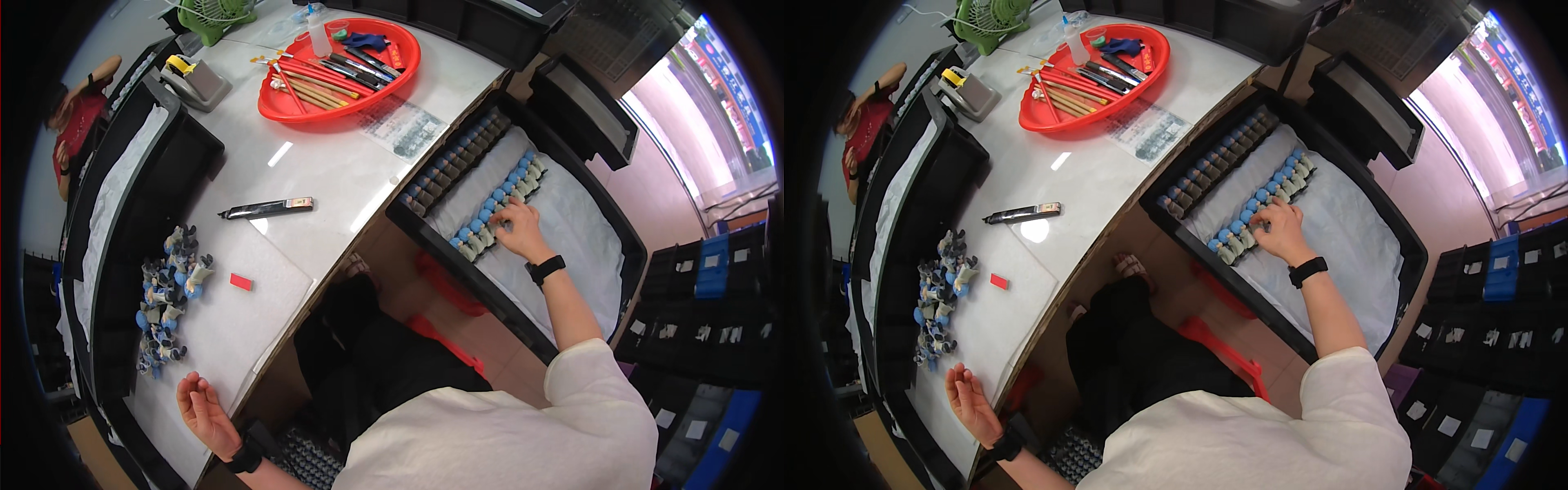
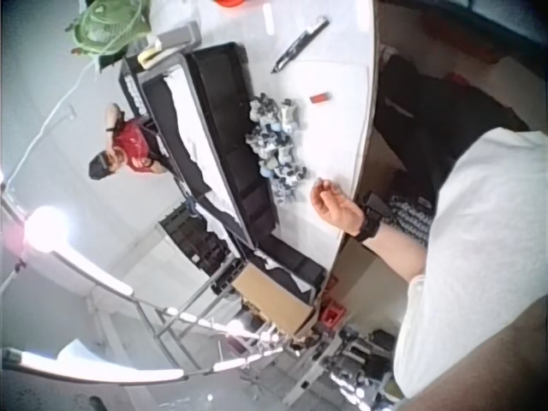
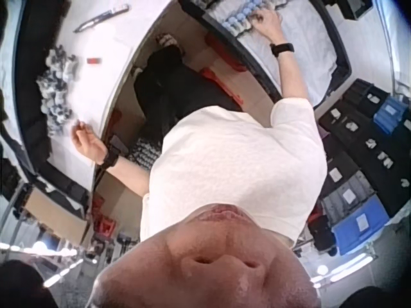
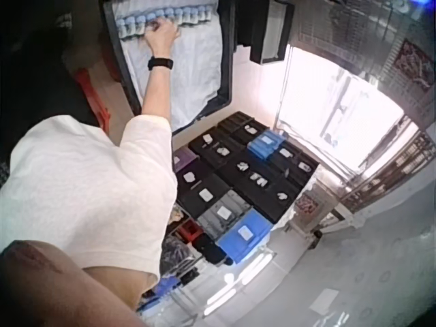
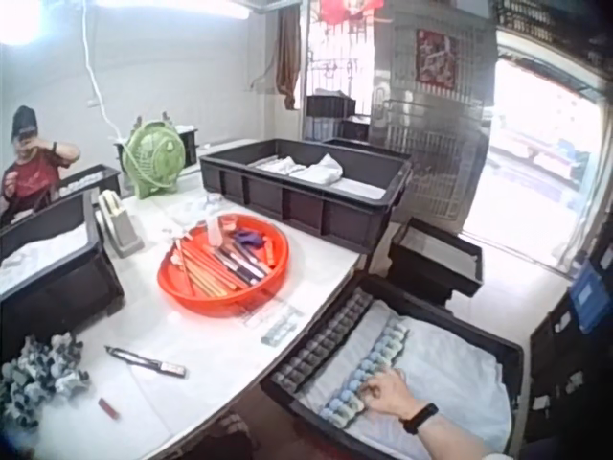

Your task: Assembling small blue-haired figurines by attaching heads to bodies and arranging them in organized trays.

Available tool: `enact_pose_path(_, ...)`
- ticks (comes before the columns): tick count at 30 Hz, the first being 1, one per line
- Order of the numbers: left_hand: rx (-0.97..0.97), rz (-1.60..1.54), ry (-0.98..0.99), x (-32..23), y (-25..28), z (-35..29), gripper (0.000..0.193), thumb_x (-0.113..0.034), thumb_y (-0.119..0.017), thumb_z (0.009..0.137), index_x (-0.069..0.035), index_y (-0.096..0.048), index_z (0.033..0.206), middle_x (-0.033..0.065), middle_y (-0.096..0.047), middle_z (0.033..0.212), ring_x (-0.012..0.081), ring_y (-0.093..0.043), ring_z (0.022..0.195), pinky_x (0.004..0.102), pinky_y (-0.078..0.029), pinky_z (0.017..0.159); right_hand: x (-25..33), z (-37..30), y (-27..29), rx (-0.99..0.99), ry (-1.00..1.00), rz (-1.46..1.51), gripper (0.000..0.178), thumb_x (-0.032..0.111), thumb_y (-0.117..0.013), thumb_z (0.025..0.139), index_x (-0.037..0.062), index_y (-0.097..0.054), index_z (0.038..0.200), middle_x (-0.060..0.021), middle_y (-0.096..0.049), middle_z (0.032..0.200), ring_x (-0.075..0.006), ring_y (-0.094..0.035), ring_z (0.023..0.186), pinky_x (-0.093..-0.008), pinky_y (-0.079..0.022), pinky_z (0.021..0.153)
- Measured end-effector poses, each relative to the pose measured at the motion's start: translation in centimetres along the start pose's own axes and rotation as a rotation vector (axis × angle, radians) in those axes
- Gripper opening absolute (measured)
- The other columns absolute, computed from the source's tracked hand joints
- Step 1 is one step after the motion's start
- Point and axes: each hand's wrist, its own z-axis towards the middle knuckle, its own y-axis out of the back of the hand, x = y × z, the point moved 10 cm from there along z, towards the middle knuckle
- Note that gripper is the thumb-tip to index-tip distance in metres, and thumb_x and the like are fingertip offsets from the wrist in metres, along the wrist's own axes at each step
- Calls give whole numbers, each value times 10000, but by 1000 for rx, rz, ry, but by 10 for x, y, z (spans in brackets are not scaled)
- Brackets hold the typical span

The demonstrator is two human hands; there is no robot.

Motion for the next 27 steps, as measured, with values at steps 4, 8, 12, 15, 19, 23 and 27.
enact_pose_path(4,3,-6,-6,0,1,0,248,-55,-463,895,1,-472,1137,131,-521,1123,152,-537,951,250,-458,843,-3,10,3,14,-14,-15,154,115,-551,605,106,-631,737,-55,-600,978,-286,-478,1101,-439,-268,933)
enact_pose_path(8,9,-2,-6,-1,1,-1,249,-53,-460,895,1,-470,1138,128,-522,1122,151,-538,946,250,-458,843,-24,21,15,-140,-148,152,180,116,-581,600,64,-588,772,-178,-499,1163,-288,-506,1054,-412,-355,896)
enact_pose_path(12,5,-6,5,3,-1,-1,248,-56,-463,895,2,-469,1136,126,-521,1119,149,-539,940,247,-458,840,-59,35,0,-143,-210,220,233,121,-602,596,48,-574,815,-261,-464,1171,-298,-520,1013,-397,-392,889)
enact_pose_path(15,-7,0,-4,0,-1,-3,246,-60,-468,894,2,-473,1131,124,-522,1116,146,-539,932,243,-457,833,-61,45,0,-122,-187,29,214,131,-610,597,43,-582,790,-232,-517,1097,-313,-513,1021,-380,-382,887)
enact_pose_path(19,51,-2,-5,2,-5,0,277,-66,-450,903,10,-451,1170,132,-518,1135,154,-536,960,250,-460,846,-63,56,14,-32,-255,-46,186,154,-611,606,61,-598,767,-172,-569,1012,-350,-486,1052,-395,-357,890)
enact_pose_path(23,21,13,-7,0,-2,2,267,-69,-459,900,4,-469,1156,123,-525,1128,148,-537,959,248,-459,841,-70,63,37,-298,-201,-251,133,180,-600,621,108,-606,733,-85,-601,905,-307,-525,960,-487,-338,845)
enact_pose_path(27,-86,51,25,-6,7,-4,209,-48,-501,868,-11,-522,1073,97,-551,1062,131,-546,888,244,-457,808,-67,76,27,-278,-195,-80,194,176,-608,625,98,-601,803,-109,-595,895,-290,-539,912,-408,-410,786)
